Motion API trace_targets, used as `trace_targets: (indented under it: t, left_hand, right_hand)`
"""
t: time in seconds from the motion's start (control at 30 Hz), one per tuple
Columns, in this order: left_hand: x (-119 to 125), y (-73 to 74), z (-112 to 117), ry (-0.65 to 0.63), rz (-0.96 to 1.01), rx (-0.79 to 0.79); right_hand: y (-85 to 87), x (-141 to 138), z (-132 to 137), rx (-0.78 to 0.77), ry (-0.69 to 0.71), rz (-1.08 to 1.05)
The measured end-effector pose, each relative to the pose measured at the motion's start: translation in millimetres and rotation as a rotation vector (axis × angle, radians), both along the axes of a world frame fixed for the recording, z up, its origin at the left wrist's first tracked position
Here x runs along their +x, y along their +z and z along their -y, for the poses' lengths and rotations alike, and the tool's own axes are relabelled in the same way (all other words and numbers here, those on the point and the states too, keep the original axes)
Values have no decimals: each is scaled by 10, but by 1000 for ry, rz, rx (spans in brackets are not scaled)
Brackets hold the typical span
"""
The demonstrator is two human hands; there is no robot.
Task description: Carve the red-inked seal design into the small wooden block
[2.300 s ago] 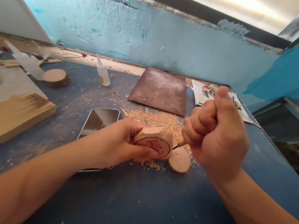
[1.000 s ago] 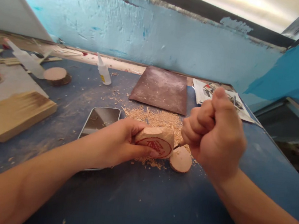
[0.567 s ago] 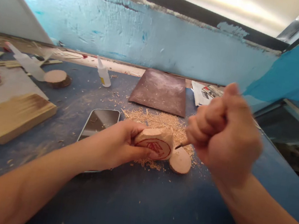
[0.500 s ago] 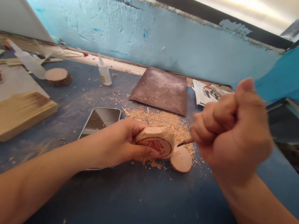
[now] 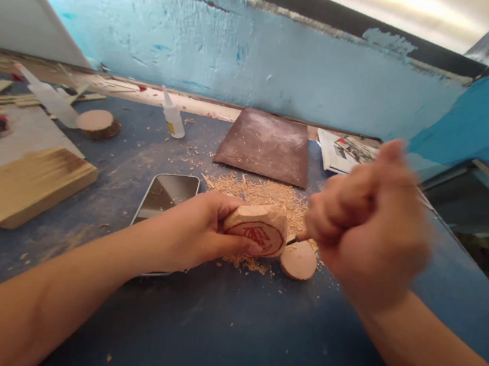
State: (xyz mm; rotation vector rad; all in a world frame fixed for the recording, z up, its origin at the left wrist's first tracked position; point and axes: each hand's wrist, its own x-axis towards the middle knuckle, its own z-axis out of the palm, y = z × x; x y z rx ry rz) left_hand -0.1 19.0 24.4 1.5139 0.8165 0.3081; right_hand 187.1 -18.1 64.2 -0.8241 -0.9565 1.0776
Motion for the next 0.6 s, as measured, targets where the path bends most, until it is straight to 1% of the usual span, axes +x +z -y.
trace_targets:
  t: [0.07, 0.1, 0.17, 0.23, 0.3, 0.37, 0.5, 0.6]
  left_hand:
    - [0, -14, -4, -1, 10, -1]
    - [1, -22, -5, -1, 7, -6]
    - [2, -35, -5, -5, -5, -19]
    - [3, -40, -4, -8, -8, -27]
    - [2, -37, -2, -7, -6, -25]
    - [0, -30, -1, -2, -15, -16]
    - [1, -30, 7, -1, -27, 1]
    - [-2, -36, 26, 9, 29, 11]
  right_hand:
    - [-28, -24, 2, -26, 40, 19]
    - [-8, -27, 7, -46, 72, 29]
    - [94, -13, 24, 13, 37, 3]
    - [217, 26, 37, 56, -28, 19]
    - [276, 74, 28, 53, -56, 40]
    - [239, 117, -5, 20, -38, 23]
    - [42, 169, -84, -28, 68, 5]
    - [-38, 191, -100, -37, 126, 35]
